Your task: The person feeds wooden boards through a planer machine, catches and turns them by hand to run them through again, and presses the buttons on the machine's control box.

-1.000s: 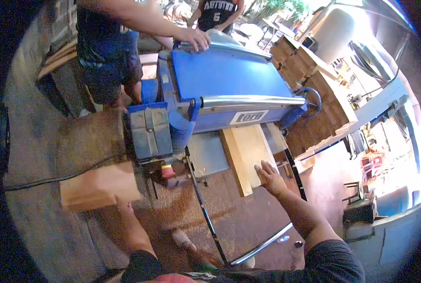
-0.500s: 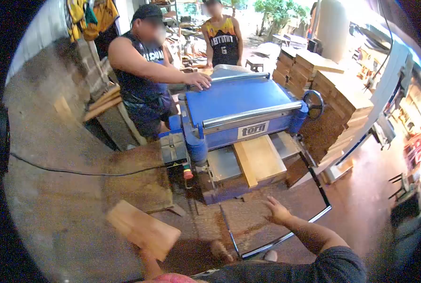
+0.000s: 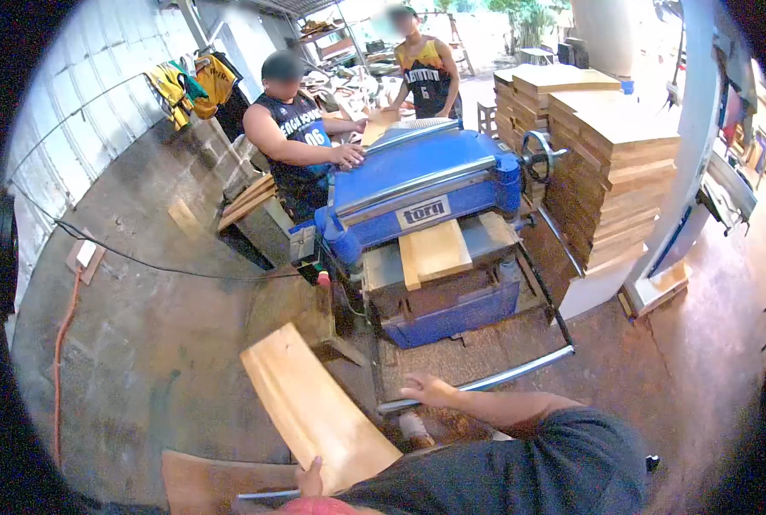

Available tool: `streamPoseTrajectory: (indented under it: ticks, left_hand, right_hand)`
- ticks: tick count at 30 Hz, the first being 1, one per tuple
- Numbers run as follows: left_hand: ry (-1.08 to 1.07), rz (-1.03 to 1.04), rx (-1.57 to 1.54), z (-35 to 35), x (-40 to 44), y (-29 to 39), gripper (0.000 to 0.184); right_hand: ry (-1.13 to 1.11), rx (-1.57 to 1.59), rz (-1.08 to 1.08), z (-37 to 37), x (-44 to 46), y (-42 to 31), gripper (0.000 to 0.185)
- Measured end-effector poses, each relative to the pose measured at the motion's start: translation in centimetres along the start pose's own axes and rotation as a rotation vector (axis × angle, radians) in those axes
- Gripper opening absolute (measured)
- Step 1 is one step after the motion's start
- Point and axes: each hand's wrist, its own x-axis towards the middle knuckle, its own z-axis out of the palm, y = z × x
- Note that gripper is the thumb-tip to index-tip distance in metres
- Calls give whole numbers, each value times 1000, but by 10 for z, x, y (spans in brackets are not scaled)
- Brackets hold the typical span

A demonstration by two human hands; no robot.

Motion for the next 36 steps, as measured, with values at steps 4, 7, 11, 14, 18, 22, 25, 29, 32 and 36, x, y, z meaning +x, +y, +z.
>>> streamPoseTrajectory:
  ticks: [4,7,11,14,18,22,25,29,32,36]
  left_hand:
    - [-60,73,201,38,-26,0,46]
    - [-188,87,393,103,-67,59,50]
    - [-441,109,219,174,-55,21,46]
    - [-684,128,99,222,-58,40,46]
    - [-828,22,-57,301,-27,140,37]
    - [-855,222,-81,406,51,246,35]
    - [-921,299,-212,445,58,322,35]
    - [-973,289,-53,467,73,339,37]
    - [-934,231,-151,455,60,309,40]
    - [-891,104,93,395,25,210,59]
  right_hand:
    - [-198,546,209,20,2,-14,67]
    - [99,661,300,6,-12,-21,67]
    - [447,348,445,-61,-55,1,65]
    - [592,569,198,-96,-91,8,49]
    - [674,575,190,-113,-135,10,46]
    - [713,564,87,-120,-160,6,46]
    - [733,537,62,-120,-163,16,47]
    - [743,502,64,-123,-166,19,47]
    - [747,545,46,-116,-170,23,47]
    - [782,388,111,-124,-174,1,45]
